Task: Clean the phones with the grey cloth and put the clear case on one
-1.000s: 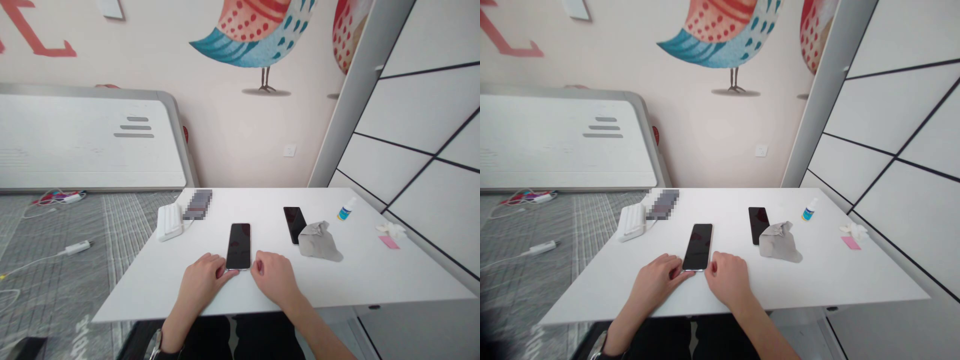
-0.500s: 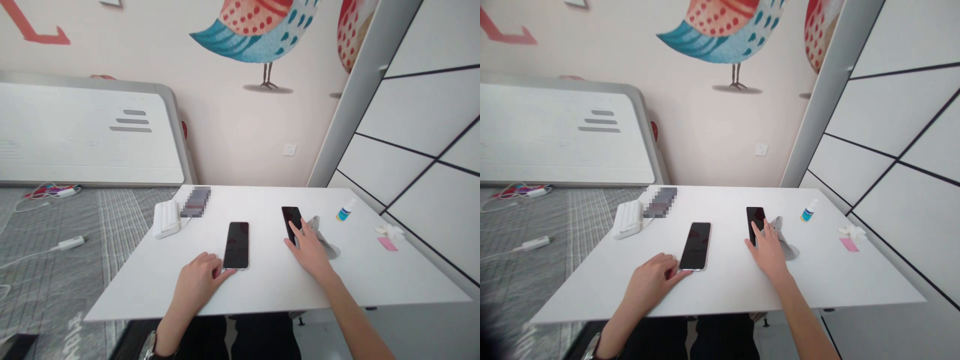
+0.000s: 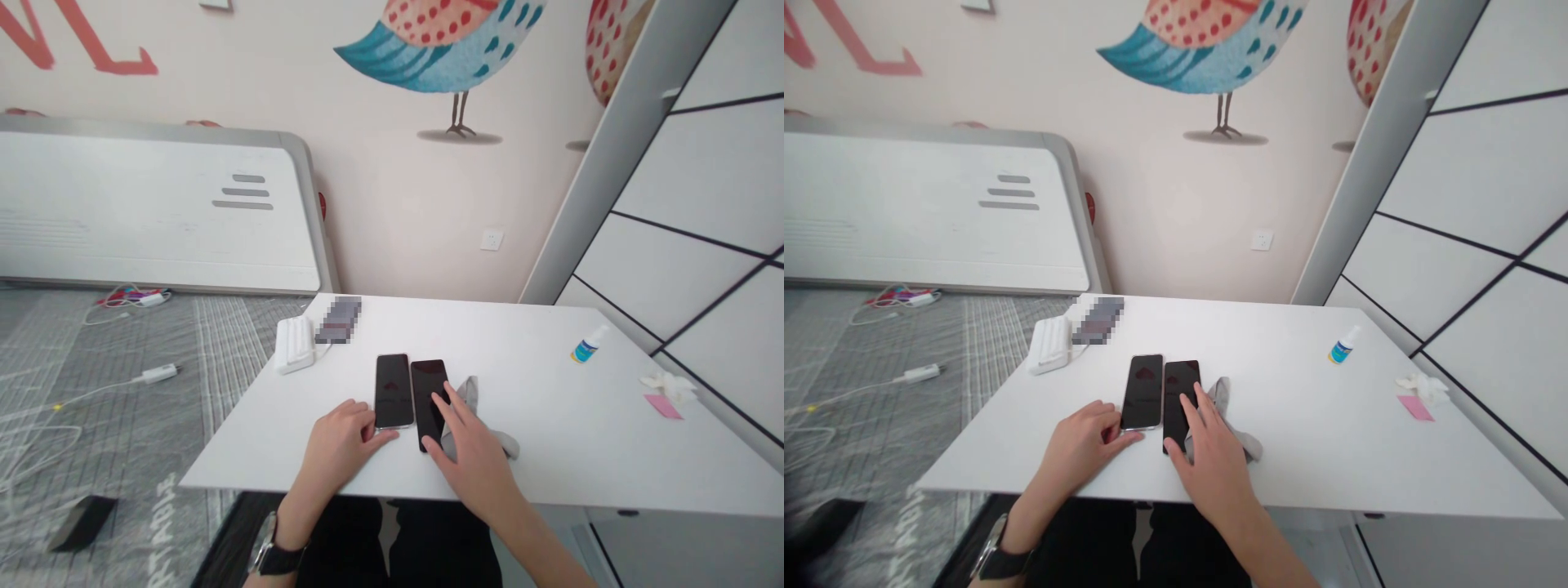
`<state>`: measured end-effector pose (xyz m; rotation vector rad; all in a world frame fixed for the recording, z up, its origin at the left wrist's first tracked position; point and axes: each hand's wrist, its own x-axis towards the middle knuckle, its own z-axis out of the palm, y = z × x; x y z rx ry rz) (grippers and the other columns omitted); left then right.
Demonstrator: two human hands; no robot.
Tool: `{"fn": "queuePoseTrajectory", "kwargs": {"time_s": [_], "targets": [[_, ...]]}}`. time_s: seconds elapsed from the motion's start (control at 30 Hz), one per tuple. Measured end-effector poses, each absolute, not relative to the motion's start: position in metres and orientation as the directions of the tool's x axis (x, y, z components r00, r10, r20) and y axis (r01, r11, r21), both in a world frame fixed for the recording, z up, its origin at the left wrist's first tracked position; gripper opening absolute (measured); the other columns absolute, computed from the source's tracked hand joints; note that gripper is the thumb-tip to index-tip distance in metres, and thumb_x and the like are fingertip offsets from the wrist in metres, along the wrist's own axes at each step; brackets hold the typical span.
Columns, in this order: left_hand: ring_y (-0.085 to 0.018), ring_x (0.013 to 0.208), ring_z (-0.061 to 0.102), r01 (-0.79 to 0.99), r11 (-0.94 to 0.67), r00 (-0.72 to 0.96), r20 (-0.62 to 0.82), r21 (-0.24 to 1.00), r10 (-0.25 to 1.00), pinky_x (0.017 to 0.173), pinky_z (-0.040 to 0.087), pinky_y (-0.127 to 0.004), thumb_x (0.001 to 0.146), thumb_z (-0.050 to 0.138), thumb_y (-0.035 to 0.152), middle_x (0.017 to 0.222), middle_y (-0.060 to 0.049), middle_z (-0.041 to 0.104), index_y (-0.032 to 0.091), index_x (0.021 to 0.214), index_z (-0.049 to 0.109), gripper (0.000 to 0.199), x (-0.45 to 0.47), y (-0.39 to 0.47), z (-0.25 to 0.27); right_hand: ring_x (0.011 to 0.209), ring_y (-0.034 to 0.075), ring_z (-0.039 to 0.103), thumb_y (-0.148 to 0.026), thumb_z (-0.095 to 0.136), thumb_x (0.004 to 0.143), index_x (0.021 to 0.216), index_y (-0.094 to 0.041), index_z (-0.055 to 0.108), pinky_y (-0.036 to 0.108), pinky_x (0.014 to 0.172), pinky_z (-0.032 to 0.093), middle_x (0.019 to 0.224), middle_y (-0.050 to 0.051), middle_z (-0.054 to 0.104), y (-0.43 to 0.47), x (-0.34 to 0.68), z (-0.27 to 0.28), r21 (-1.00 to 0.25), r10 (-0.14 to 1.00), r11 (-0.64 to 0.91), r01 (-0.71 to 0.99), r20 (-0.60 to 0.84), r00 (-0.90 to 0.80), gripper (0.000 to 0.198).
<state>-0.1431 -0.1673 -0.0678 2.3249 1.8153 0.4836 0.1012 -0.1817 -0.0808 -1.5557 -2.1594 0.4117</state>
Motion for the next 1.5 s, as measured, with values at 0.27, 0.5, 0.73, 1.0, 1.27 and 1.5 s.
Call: {"fn": "queuePoseTrajectory", "kwargs": {"time_s": [0.27,0.5,0.73,1.0,1.27,1.5], "targets": [[-0.033,0.131,0.059,0.886,-0.357,0.269,0.296,0.297,0.916,0.107,0.049,-0.049,0.085,0.080,0.058,0.139,-0.012,0.064,0.021,0.128,0.062,0.060,-0.125,-0.175,-0.069,0.141,0.031,0.054,-0.035,0.054,0.102,0.139,-0.028,0.064,0.055,0.116,0.048,0.153,0.008,0.057,-0.175,0.154,-0.086,-0.510,0.904,0.397,0.763,0.361,-0.229,0.039],[-0.039,0.151,0.043,0.824,-0.527,0.465,0.285,0.206,0.838,0.118,0.044,-0.060,0.084,0.081,0.057,0.165,-0.019,0.042,0.024,0.154,0.050,0.084,-0.094,-0.170,-0.076,0.109,0.028,0.068,-0.018,0.053,0.099,0.106,-0.026,0.072,0.051,0.097,0.058,0.114,0.008,0.071,-0.166,0.169,-0.105,-0.528,0.879,0.439,0.727,0.421,-0.225,0.023],[-0.030,0.147,0.050,0.806,-0.560,0.506,0.271,0.189,0.819,0.119,0.047,-0.053,0.093,0.076,0.039,0.159,-0.011,0.053,0.025,0.148,0.056,0.060,-0.122,-0.187,-0.078,0.119,0.030,0.061,-0.026,0.054,0.103,0.111,-0.025,0.069,0.053,0.101,0.052,0.127,0.011,0.065,-0.157,0.187,-0.086,-0.550,0.828,0.469,0.691,0.547,-0.127,0.017],[-0.027,0.148,0.048,0.792,-0.591,0.458,0.491,0.153,0.741,0.119,0.045,-0.053,0.103,0.056,0.020,0.158,-0.008,0.053,0.029,0.144,0.061,0.042,-0.105,-0.231,-0.084,0.107,0.023,0.067,-0.018,0.054,0.102,0.109,-0.024,0.070,0.041,0.096,0.055,0.111,0.007,0.069,-0.113,0.152,-0.050,-0.509,0.766,0.588,0.628,0.600,-0.231,0.019],[-0.021,0.143,0.050,0.856,-0.460,0.242,0.601,0.237,0.761,0.128,0.019,-0.036,0.098,0.068,0.037,0.148,-0.005,0.062,0.037,0.148,0.059,0.050,-0.077,-0.267,-0.130,0.116,0.023,0.070,-0.008,0.051,0.098,0.126,-0.022,0.069,0.041,0.103,0.058,0.124,0.008,0.074,-0.118,0.115,-0.077,-0.415,0.654,0.756,0.505,0.458,-0.602,0.036],[-0.017,0.133,0.057,0.828,-0.466,0.145,0.683,0.311,0.716,0.125,0.019,-0.032,0.097,0.066,0.026,0.134,-0.003,0.072,0.036,0.140,0.066,0.044,-0.070,-0.264,-0.157,0.150,0.021,0.046,-0.023,0.048,0.108,0.162,-0.019,0.038,0.044,0.127,0.037,0.160,0.011,0.051,-0.114,0.137,-0.073,-0.307,0.359,0.910,0.278,0.251,-0.899,0.056]]}}
